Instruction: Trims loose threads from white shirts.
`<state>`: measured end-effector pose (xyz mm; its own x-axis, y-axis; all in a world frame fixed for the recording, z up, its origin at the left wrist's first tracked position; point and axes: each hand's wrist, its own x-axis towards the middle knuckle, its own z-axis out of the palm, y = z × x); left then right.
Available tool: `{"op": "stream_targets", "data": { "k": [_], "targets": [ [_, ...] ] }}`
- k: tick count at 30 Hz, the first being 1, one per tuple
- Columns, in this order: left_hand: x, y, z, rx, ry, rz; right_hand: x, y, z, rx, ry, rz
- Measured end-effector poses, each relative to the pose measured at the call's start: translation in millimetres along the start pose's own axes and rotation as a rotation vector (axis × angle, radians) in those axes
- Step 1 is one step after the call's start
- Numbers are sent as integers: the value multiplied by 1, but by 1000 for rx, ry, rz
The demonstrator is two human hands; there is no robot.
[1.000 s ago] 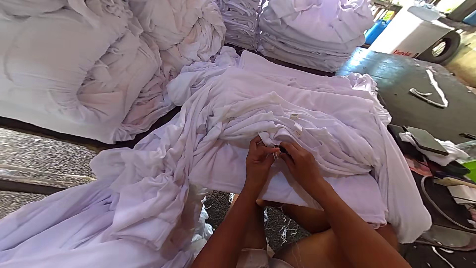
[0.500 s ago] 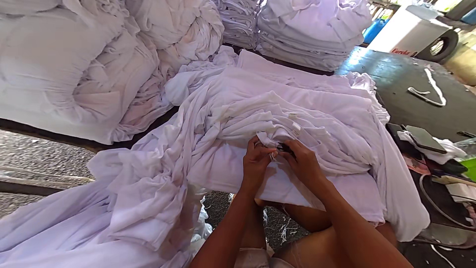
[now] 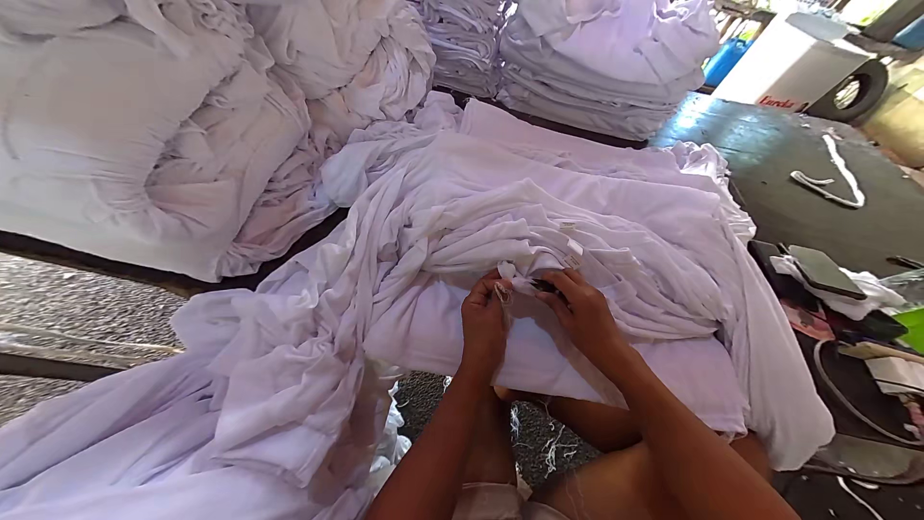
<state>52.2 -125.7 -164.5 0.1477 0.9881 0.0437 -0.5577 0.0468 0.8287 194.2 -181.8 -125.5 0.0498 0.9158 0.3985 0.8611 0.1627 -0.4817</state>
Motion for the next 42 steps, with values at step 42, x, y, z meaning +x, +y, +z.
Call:
{"op": "stream_targets", "data": {
  "k": [42],
  "targets": [
    [-23,60,-8,553,-183,-122,3,-16,-6,1499,-466,414]
  ]
}}
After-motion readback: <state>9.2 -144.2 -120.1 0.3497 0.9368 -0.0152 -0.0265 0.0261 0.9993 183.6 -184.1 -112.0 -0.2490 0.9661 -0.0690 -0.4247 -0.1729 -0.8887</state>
